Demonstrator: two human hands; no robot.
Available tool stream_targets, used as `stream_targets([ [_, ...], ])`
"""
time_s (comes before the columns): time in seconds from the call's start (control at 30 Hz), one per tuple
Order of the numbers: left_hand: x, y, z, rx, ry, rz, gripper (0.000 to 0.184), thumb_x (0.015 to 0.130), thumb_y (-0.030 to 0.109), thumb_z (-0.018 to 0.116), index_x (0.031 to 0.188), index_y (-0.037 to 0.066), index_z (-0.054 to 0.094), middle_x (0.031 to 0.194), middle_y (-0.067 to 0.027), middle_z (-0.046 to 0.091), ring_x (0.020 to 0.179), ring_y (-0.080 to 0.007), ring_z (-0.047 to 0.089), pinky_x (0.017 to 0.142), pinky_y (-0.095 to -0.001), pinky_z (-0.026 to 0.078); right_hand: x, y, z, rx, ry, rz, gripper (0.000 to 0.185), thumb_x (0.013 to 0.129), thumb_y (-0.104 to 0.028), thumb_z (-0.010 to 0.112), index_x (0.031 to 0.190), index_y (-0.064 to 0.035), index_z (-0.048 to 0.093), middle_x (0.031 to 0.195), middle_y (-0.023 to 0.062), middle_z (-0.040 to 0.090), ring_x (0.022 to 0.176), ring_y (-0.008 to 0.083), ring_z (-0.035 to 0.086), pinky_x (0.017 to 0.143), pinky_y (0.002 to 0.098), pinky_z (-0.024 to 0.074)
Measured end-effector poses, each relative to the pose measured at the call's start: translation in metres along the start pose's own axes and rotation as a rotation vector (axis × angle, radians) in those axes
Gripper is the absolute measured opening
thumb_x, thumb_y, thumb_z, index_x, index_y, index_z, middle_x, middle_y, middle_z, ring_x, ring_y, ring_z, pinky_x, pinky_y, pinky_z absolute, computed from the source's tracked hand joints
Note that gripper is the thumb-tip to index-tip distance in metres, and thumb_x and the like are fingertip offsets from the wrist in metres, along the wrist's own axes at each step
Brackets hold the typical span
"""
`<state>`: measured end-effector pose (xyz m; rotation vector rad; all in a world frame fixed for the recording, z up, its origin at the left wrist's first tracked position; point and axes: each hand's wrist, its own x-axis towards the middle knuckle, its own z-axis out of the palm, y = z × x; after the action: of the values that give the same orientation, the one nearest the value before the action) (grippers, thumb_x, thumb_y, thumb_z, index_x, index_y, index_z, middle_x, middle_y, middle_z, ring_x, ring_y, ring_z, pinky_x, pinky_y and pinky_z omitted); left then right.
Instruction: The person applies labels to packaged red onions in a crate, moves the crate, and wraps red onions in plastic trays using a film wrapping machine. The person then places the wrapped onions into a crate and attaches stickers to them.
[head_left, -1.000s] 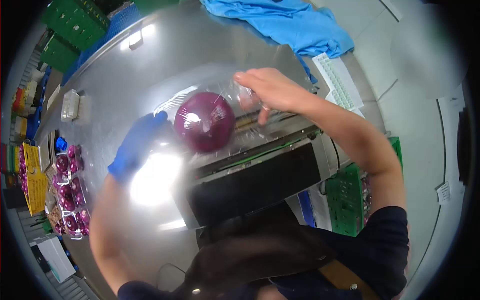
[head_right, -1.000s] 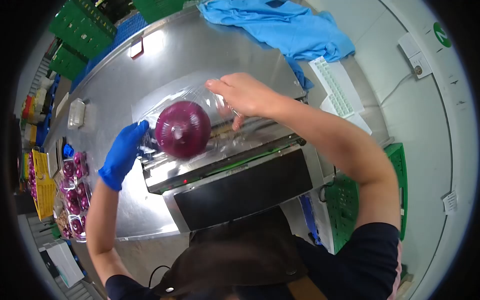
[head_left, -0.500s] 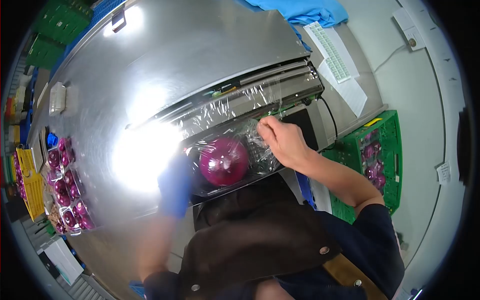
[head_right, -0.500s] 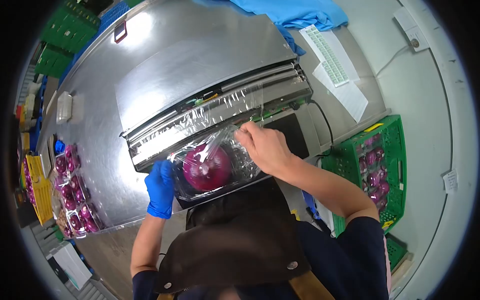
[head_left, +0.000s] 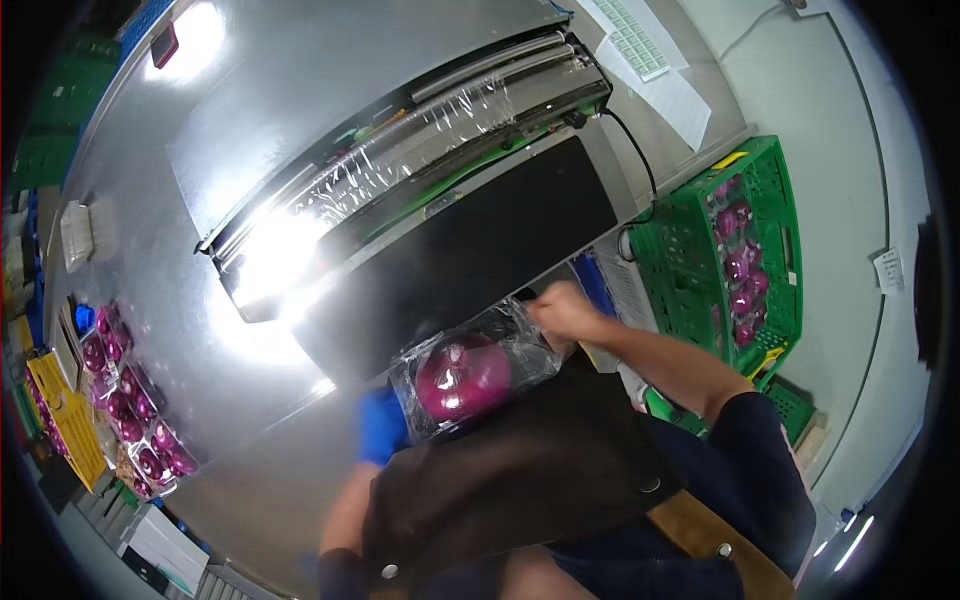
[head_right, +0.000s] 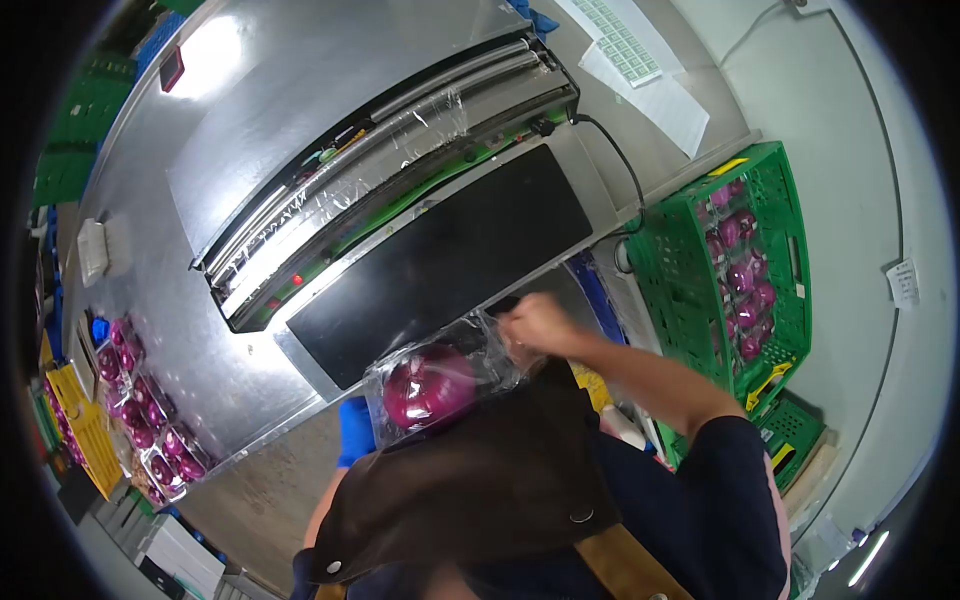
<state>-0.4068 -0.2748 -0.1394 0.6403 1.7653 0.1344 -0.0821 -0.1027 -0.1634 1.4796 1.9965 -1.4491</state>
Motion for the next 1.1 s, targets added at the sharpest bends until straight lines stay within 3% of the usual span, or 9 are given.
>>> stream_targets([
  [0.03, 0.005, 0.001, 0.006, 0.179, -0.079, 0.040, 0.048, 0.089, 0.034, 0.058, 0.119, -0.003, 0.055, 0.110, -0.0183, 0.060, 0.097, -0.0266, 0.057, 0.084, -0.0376, 0.043, 0.013, 0.004, 0.032, -0.268, 0.007, -0.244, 0.034, 0.084, -0.032, 0.062, 0.079, 0.0004, 0.070, 0.079, 0.0166, 0.068, 0.079, 0.0178, 0.067, 0.068, 0.0294, 0.0505],
  [0.1, 0.015, 0.005, 0.017, 0.289, -0.120, 0.077, 0.049, 0.089, 0.035, 0.057, 0.121, -0.002, 0.054, 0.112, -0.0180, 0.059, 0.099, -0.0266, 0.056, 0.086, -0.0378, 0.043, 0.010, -0.034, 0.055, 1.093, -0.005, -0.093, 0.032, 0.087, -0.028, 0.060, 0.099, 0.0011, 0.066, 0.094, 0.0121, 0.067, 0.084, 0.0163, 0.063, 0.070, 0.0286, 0.0493],
  [0.17, 0.022, 0.006, 0.022, 0.307, -0.130, 0.095, 0.050, 0.090, 0.037, 0.055, 0.122, -0.001, 0.053, 0.114, -0.0177, 0.058, 0.102, -0.0266, 0.055, 0.088, -0.0380, 0.042, 0.005, -0.051, 0.061, 1.375, -0.152, 0.096, 0.030, 0.090, -0.023, 0.057, 0.105, 0.0024, 0.062, 0.093, 0.0082, 0.065, 0.083, 0.0133, 0.059, 0.069, 0.0278, 0.0470],
  [0.37, 0.018, 0.029, 0.010, 0.204, -0.161, 0.178, 0.054, 0.092, 0.041, 0.049, 0.127, 0.001, 0.048, 0.121, -0.0168, 0.054, 0.108, -0.0266, 0.052, 0.093, -0.0386, 0.040, -0.040, -0.133, -0.021, 0.993, -0.497, -0.673, 0.037, 0.095, -0.033, 0.050, 0.096, 0.0038, 0.056, 0.086, 0.0111, 0.057, 0.086, 0.0163, 0.053, 0.076, 0.0281, 0.0430],
  [0.53, -0.023, 0.104, -0.003, -0.107, -0.442, 0.308, 0.057, 0.093, 0.045, 0.045, 0.131, 0.003, 0.045, 0.126, -0.0161, 0.051, 0.114, -0.0266, 0.050, 0.097, -0.0391, 0.039, -0.074, -0.099, -0.041, 0.111, -0.424, -0.385, 0.038, 0.093, -0.035, 0.050, 0.114, -0.0038, 0.055, 0.115, 0.0169, 0.055, 0.109, 0.0328, 0.055, 0.096, 0.0421, 0.0407],
  [0.7, -0.045, 0.202, 0.037, -0.314, -0.980, 0.251, 0.060, 0.094, 0.049, 0.040, 0.134, 0.004, 0.041, 0.132, -0.0154, 0.048, 0.120, -0.0266, 0.048, 0.102, -0.0396, 0.037, -0.116, -0.045, -0.117, 0.124, 0.286, -0.403, 0.056, 0.090, -0.040, 0.056, 0.128, 0.0003, 0.046, 0.130, 0.0217, 0.048, 0.118, 0.0369, 0.049, 0.097, 0.0442, 0.0399],
  [0.83, -0.046, 0.245, 0.068, -0.243, -1.132, 0.124, 0.063, 0.096, 0.052, 0.037, 0.137, 0.006, 0.039, 0.136, -0.0148, 0.045, 0.124, -0.0265, 0.046, 0.105, -0.0399, 0.036, -0.169, -0.076, -0.129, 0.404, -0.107, -0.515, 0.061, 0.090, -0.040, 0.056, 0.134, -0.0007, 0.041, 0.129, 0.0216, 0.050, 0.122, 0.0367, 0.047, 0.103, 0.0406, 0.0368],
  [0.97, -0.036, 0.279, 0.102, 0.582, -0.686, 1.201, 0.073, 0.087, 0.060, 0.050, 0.138, 0.009, 0.039, 0.135, -0.0154, 0.048, 0.119, -0.0235, 0.051, 0.100, -0.0416, 0.041, -0.166, -0.004, -0.114, 0.908, 0.153, -0.393, 0.063, 0.090, -0.041, 0.058, 0.138, -0.0054, 0.039, 0.128, 0.0152, 0.053, 0.123, 0.0285, 0.047, 0.105, 0.0369, 0.0350],
  [1.1, -0.055, 0.323, 0.116, -0.600, -1.029, 0.192, 0.079, 0.087, 0.060, 0.045, 0.138, 0.000, 0.039, 0.130, -0.0233, 0.051, 0.111, -0.0330, 0.057, 0.093, -0.0467, 0.046, -0.173, 0.089, -0.150, 0.891, 0.965, -0.305, 0.060, 0.097, -0.044, 0.044, 0.139, -0.0034, 0.036, 0.133, 0.0115, 0.049, 0.118, 0.0243, 0.049, 0.102, 0.0398, 0.0394],
])
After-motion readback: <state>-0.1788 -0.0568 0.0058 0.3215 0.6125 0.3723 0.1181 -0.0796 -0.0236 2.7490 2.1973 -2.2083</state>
